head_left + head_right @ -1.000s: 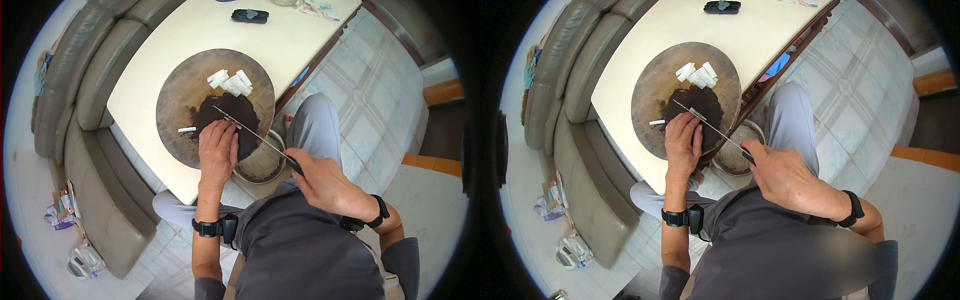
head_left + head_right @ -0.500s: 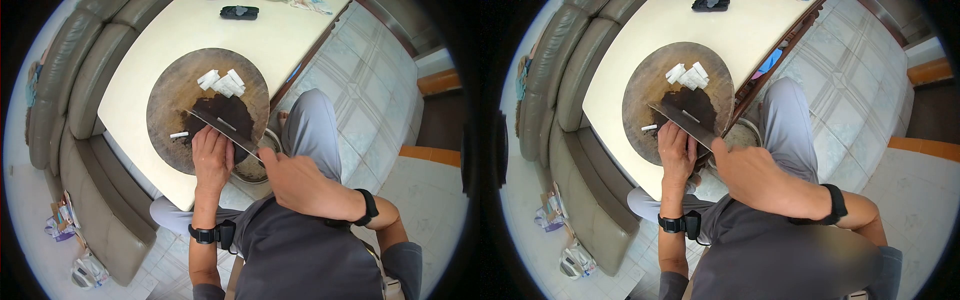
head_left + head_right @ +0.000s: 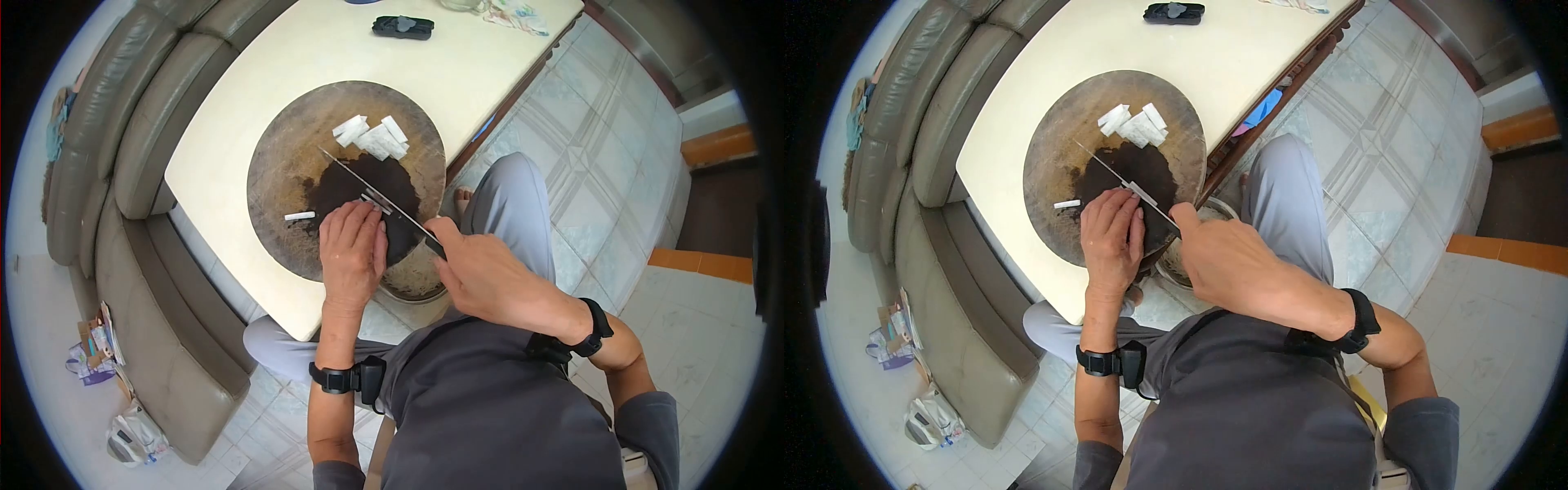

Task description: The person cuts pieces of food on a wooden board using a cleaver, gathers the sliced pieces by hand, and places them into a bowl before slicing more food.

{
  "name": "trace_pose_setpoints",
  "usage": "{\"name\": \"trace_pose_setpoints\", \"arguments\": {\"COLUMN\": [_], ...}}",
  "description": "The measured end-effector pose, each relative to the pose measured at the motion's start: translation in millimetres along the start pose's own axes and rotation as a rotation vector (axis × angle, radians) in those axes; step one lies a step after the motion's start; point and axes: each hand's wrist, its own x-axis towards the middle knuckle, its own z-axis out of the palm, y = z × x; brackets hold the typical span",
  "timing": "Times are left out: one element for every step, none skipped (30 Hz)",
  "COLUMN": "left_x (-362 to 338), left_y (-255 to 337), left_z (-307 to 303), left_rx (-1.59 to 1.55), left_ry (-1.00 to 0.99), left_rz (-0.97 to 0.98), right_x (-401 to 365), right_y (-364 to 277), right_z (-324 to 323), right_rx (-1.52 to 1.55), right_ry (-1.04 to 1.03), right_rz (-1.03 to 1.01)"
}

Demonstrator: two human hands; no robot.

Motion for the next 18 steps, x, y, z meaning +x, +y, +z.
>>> {"name": "trace_pose_setpoints", "arguments": {"left_x": [-0.2,-0.1,0.3,0.3,0.5,0.9,0.9,0.7,0.4,0.1,-0.3,-1.2,-2.3,-2.8,-2.5,-2.3,-2.4,-2.5], "left_y": [-0.2,-0.1,0.3,1.0,1.5,1.8,1.8,1.7,1.3,0.8,-0.1,-1.4,-1.9,-1.8,-2.0,-1.9,-2.0,-2.2], "left_z": [0.2,0.1,-0.3,-0.5,-0.8,-1.3,-1.2,-0.8,-0.3,0.2,0.2,0.2,0.4,0.6,0.3,0.3,0.2,-0.1], "left_rx": [-0.005,-0.005,0.002,0.009,0.007,0.004,0.001,0.000,-0.005,-0.010,-0.011,-0.014,-0.018,-0.019,-0.020,-0.021,-0.021,-0.023], "left_ry": [0.004,0.004,0.004,0.003,0.000,0.002,0.006,0.004,0.004,0.005,0.004,-0.008,-0.020,-0.022,-0.018,-0.015,-0.016,-0.016], "left_rz": [0.002,0.001,0.003,0.004,0.005,0.002,0.000,0.000,-0.003,-0.006,-0.006,-0.008,-0.011,-0.012,-0.011,-0.009,-0.010,-0.011], "right_x": [-1.9,-3.4,-5.0,-6.6,-8.0,-9.4,-10.2,-10.7,-10.8,-10.6,-10.4,-10.2,-10.1,-9.9,-9.1,-8.1,-6.4,-3.8], "right_y": [-1.1,-1.3,-1.2,-0.8,-0.1,0.4,1.2,2.2,3.1,3.9,3.9,3.8,4.3,5.3,6.6,8.1,9.9,12.1], "right_z": [-2.1,-3.7,-5.0,-5.8,-6.5,-7.1,-7.4,-7.5,-7.5,-7.6,-8.3,-9.3,-9.6,-9.2,-9.0,-8.6,-7.8,-6.3], "right_rx": [0.022,0.023,0.021,0.021,0.023,0.019,0.013,0.015,0.030,0.044,0.045,0.049,0.053,0.054,0.043,0.033,0.033,0.039], "right_ry": [-0.014,-0.015,-0.033,-0.052,-0.052,-0.052,-0.053,-0.053,-0.053,-0.054,-0.054,-0.063,-0.073,-0.075,-0.070,-0.064,-0.066,-0.064], "right_rz": [0.006,0.006,0.006,0.008,0.011,0.001,-0.010,-0.008,0.007,0.021,0.022,0.019,0.017,0.018,0.009,0.001,0.001,-0.024]}}
